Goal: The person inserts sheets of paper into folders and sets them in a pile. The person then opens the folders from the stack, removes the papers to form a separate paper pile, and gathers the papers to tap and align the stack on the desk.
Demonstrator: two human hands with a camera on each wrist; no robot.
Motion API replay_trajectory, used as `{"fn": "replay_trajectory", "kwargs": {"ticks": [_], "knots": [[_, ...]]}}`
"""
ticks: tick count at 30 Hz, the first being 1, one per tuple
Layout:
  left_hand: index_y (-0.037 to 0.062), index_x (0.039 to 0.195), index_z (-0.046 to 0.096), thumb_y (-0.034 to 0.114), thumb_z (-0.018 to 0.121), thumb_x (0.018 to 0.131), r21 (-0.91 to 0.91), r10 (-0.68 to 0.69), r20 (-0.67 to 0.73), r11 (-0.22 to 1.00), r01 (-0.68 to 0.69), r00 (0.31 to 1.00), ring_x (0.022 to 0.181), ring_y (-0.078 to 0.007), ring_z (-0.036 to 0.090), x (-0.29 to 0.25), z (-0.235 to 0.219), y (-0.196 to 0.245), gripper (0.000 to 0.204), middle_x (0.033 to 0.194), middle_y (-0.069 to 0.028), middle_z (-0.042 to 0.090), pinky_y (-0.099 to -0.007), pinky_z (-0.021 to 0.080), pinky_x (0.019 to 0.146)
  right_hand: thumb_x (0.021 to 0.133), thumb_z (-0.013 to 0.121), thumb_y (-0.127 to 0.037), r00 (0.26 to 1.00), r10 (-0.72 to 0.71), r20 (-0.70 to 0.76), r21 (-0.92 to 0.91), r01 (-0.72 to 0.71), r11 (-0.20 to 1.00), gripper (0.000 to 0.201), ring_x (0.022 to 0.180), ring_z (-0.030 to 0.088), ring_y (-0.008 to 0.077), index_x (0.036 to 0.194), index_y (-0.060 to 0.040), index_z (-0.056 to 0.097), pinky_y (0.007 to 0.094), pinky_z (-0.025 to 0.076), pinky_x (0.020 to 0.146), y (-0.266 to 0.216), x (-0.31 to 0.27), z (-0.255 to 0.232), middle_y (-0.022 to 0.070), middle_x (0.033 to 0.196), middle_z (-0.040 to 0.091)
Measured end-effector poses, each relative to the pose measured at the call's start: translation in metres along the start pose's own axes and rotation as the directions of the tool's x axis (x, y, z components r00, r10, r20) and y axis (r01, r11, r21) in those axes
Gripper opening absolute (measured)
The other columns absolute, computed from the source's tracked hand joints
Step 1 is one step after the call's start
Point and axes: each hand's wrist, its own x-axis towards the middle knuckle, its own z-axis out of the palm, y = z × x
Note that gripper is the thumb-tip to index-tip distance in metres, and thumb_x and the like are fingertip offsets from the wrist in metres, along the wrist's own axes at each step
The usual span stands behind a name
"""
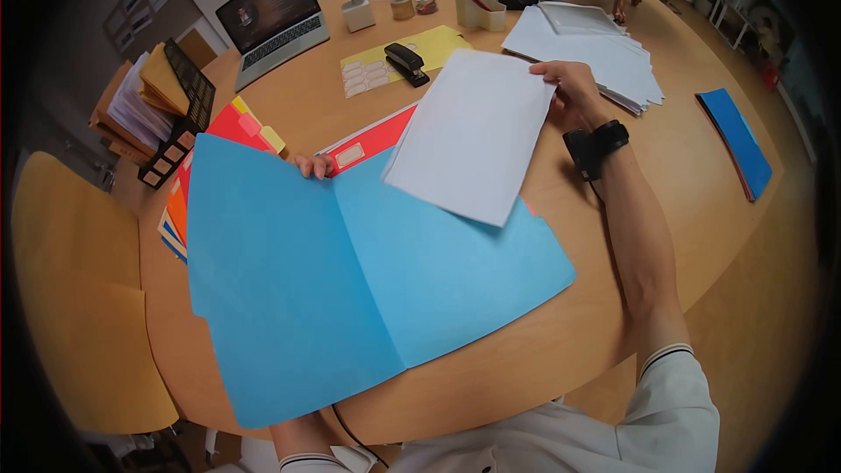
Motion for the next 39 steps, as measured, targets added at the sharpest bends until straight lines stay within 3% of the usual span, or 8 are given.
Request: {"fn": "replay_trajectory", "kwargs": {"ticks": [2,9,11,14,22,29,34,39], "knots": [[0.0081,0.101,0.053,0.054,0.037,0.108,-0.029,-0.016,-0.146,1.000,0.012,0.989,0.126,-0.0246,0.043,-0.004,0.013,0.002,0.049,0.107,-0.0116,0.059,-0.0481,0.042,0.114,0.082,0.056,-0.002,0.977,-0.098,-0.187,0.114,0.120,0.986,0.027,0.047,0.049,0.0120,0.100,0.0074,0.073,0.0246,0.038,0.040,-0.001,0.008,-0.018,0.0077,0.077,0.064],[0.0075,0.099,0.052,0.050,0.040,0.108,0.037,0.066,-0.099,0.997,-0.063,0.993,0.122,-0.0289,0.047,0.001,0.007,-0.003,0.045,0.104,-0.0122,0.058,-0.0550,0.043,0.110,0.083,0.063,-0.002,0.754,-0.048,-0.655,0.232,0.262,0.937,0.015,0.058,0.069,0.0273,0.092,0.0096,0.061,0.0309,0.050,0.039,-0.004,0.015,-0.069,0.0184,0.085,0.067],[0.0080,0.105,0.055,0.043,0.051,0.106,-0.060,-0.024,-0.067,0.998,0.020,0.997,0.125,-0.0253,0.044,0.002,0.006,0.002,0.035,0.108,-0.0129,0.061,-0.0423,0.038,0.116,0.083,0.063,-0.001,0.721,-0.025,-0.692,0.263,0.284,0.922,0.015,0.059,0.070,0.0286,0.093,0.0101,0.061,0.0319,0.052,0.041,-0.005,0.018,-0.082,0.0197,0.086,0.067],[0.0085,0.093,0.055,0.055,0.029,0.109,0.034,-0.012,-0.188,0.999,0.019,0.982,0.114,-0.0286,0.049,-0.006,-0.006,0.000,0.056,0.094,-0.0100,0.060,-0.0505,0.041,0.107,0.086,0.058,0.000,0.639,0.013,-0.769,0.283,0.323,0.903,0.019,0.065,0.074,0.0322,0.099,0.0134,0.060,0.0350,0.058,0.045,-0.009,0.022,-0.093,0.0237,0.091,0.069],[0.0093,0.092,0.060,0.057,0.020,0.109,-0.014,-0.058,-0.212,0.998,0.057,0.976,0.116,-0.0270,0.050,0.002,0.014,0.006,0.064,0.094,-0.0106,0.062,-0.0470,0.039,0.111,0.090,0.049,0.003,0.525,0.008,-0.851,0.308,0.487,0.817,0.026,0.069,0.074,0.0398,0.108,0.0191,0.058,0.0396,0.065,0.049,-0.015,0.014,-0.087,0.0278,0.100,0.068],[0.0083,0.100,0.055,0.048,0.041,0.108,-0.086,-0.062,-0.048,0.995,0.058,0.997,0.130,-0.0266,0.043,0.003,0.002,0.005,0.043,0.105,-0.0133,0.060,-0.0475,0.040,0.115,0.091,0.049,0.004,0.503,0.047,-0.863,0.324,0.480,0.815,0.019,0.069,0.074,0.0398,0.102,0.0195,0.055,0.0366,0.064,0.047,0.000,0.032,-0.094,0.0299,0.098,0.066],[0.0080,0.100,0.054,0.048,0.042,0.108,-0.046,-0.030,-0.100,0.999,0.026,0.995,0.129,-0.0274,0.044,0.000,0.005,0.003,0.043,0.104,-0.0139,0.060,-0.0476,0.040,0.115,0.092,0.049,0.004,0.646,-0.080,-0.759,0.301,0.457,0.837,0.017,0.076,0.075,0.0378,0.105,0.0152,0.050,0.0347,0.065,0.053,0.014,0.032,-0.088,0.0280,0.107,0.062],[0.0073,0.100,0.057,0.041,0.051,0.106,-0.042,-0.012,-0.090,0.999,0.008,0.996,0.126,-0.0281,0.046,0.000,-0.002,0.002,0.034,0.102,-0.0142,0.061,-0.0476,0.041,0.114,0.091,0.051,0.002,0.676,-0.074,-0.733,0.213,0.332,0.919,0.037,0.083,0.073,0.0319,0.125,0.0145,0.051,0.0303,0.063,0.055,0.023,0.047,-0.094,0.0253,0.110,0.064]]}}
